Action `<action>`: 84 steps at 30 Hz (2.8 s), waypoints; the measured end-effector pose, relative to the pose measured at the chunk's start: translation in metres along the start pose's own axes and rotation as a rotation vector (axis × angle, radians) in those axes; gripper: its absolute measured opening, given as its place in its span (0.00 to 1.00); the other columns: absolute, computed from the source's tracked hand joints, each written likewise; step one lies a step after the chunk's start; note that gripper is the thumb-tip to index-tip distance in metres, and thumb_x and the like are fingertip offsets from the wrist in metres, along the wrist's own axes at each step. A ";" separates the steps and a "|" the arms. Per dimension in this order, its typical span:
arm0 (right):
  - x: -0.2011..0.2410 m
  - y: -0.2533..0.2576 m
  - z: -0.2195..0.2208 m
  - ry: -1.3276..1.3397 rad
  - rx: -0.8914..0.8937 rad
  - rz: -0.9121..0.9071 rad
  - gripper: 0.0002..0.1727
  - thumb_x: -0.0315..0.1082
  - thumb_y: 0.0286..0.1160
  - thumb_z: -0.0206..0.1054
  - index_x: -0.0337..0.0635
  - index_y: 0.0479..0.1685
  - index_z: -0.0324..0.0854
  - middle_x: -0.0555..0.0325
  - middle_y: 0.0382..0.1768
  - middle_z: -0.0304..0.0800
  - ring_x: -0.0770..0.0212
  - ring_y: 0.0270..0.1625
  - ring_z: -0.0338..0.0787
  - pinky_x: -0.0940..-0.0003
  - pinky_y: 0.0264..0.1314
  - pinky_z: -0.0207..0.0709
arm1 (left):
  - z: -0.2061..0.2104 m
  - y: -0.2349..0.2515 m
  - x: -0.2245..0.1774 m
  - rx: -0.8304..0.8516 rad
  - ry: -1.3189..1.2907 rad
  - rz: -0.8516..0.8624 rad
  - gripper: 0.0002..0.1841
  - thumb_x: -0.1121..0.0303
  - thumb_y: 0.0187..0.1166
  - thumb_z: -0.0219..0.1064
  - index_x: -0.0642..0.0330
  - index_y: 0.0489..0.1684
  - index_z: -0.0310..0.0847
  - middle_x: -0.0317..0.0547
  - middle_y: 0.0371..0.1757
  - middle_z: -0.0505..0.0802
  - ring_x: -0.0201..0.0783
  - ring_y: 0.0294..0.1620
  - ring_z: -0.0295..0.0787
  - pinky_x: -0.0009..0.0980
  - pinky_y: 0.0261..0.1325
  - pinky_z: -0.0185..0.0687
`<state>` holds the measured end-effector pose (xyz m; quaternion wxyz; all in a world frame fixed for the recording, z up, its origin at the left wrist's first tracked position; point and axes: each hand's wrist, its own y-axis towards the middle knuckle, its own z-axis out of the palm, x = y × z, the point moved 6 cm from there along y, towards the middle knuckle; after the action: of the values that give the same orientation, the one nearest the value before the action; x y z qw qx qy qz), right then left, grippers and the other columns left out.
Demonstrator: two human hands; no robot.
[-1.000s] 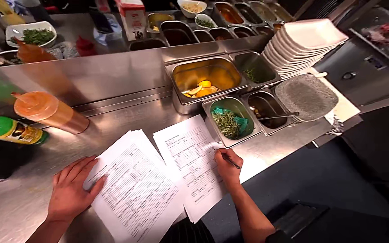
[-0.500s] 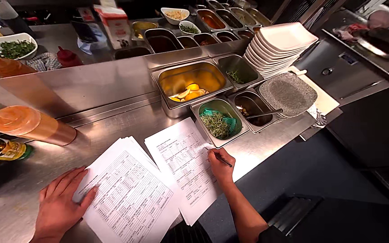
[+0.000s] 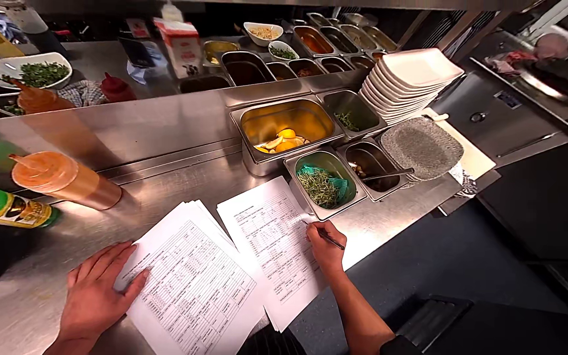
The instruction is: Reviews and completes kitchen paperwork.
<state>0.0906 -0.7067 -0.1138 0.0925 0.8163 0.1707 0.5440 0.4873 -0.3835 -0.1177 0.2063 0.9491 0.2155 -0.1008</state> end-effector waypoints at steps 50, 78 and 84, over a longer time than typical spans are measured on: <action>0.144 -0.152 0.149 0.082 0.538 -0.589 0.06 0.27 0.63 0.70 0.42 0.22 0.88 0.58 0.28 0.94 0.68 0.34 0.94 0.78 0.37 0.88 | -0.007 0.005 -0.009 0.046 -0.005 -0.041 0.35 0.35 0.73 0.60 0.52 0.69 0.86 0.44 0.75 0.87 0.49 0.79 0.78 0.56 0.78 0.66; 0.141 -0.150 0.147 0.102 0.510 -0.524 0.06 0.27 0.65 0.70 0.41 0.24 0.90 0.58 0.28 0.94 0.69 0.33 0.93 0.78 0.36 0.87 | -0.006 0.004 -0.009 0.047 -0.010 -0.040 0.35 0.36 0.73 0.60 0.53 0.68 0.86 0.45 0.75 0.87 0.50 0.79 0.78 0.57 0.76 0.67; 0.140 -0.148 0.146 0.106 0.477 -0.490 0.06 0.26 0.64 0.70 0.41 0.22 0.89 0.59 0.27 0.94 0.70 0.32 0.92 0.79 0.34 0.86 | -0.007 0.004 -0.010 0.041 -0.002 -0.041 0.35 0.36 0.73 0.60 0.53 0.68 0.86 0.45 0.75 0.87 0.49 0.79 0.78 0.57 0.77 0.66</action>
<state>0.2476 -0.5121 -0.1006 0.0182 0.7201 0.4888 0.4922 0.4813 -0.3873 -0.1069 0.1852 0.9484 0.2325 -0.1105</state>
